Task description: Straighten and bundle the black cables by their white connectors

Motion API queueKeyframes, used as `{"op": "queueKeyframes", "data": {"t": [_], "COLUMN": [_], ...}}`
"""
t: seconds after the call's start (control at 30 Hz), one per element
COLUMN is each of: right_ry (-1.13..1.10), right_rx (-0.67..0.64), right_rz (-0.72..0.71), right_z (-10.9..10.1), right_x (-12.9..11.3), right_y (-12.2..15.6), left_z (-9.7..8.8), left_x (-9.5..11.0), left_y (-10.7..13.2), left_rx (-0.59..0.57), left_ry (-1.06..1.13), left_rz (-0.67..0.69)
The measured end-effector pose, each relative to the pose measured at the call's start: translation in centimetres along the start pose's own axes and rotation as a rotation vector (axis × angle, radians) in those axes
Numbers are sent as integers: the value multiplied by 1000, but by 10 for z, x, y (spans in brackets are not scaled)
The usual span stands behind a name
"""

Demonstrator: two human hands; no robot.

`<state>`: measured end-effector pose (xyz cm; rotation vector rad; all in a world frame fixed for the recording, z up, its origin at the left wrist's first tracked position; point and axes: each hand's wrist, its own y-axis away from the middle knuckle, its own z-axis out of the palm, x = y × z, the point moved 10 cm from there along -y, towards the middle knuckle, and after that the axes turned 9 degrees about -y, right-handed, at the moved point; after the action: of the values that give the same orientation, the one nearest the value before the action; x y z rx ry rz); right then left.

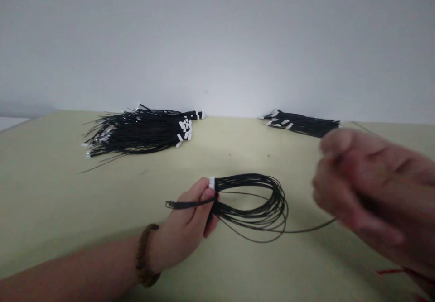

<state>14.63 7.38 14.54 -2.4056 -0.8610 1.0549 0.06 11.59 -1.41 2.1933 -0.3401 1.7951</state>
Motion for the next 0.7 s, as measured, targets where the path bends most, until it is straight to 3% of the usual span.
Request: {"op": "queueKeyframes", "data": {"t": [0.03, 0.07, 0.13, 0.3, 0.47, 0.7], "right_ry": [-185, -226, -103, 177, 229, 234], "right_rx": [-84, -144, -148, -81, -92, -84], "right_rz": [113, 197, 244, 117, 88, 48], "right_z": [19, 35, 51, 60, 64, 66], "right_x": [3, 4, 4, -3, -4, -6], "right_y": [2, 6, 14, 22, 21, 19], "left_z": [3, 7, 12, 19, 25, 24], "left_x": [1, 2, 7, 17, 27, 25], "left_y": [2, 3, 7, 11, 13, 13], "left_rx": [-14, -29, -53, -127, -183, -180], "left_ry": [25, 42, 52, 1, -48, -99], "left_rz": [4, 19, 62, 122, 158, 130]}}
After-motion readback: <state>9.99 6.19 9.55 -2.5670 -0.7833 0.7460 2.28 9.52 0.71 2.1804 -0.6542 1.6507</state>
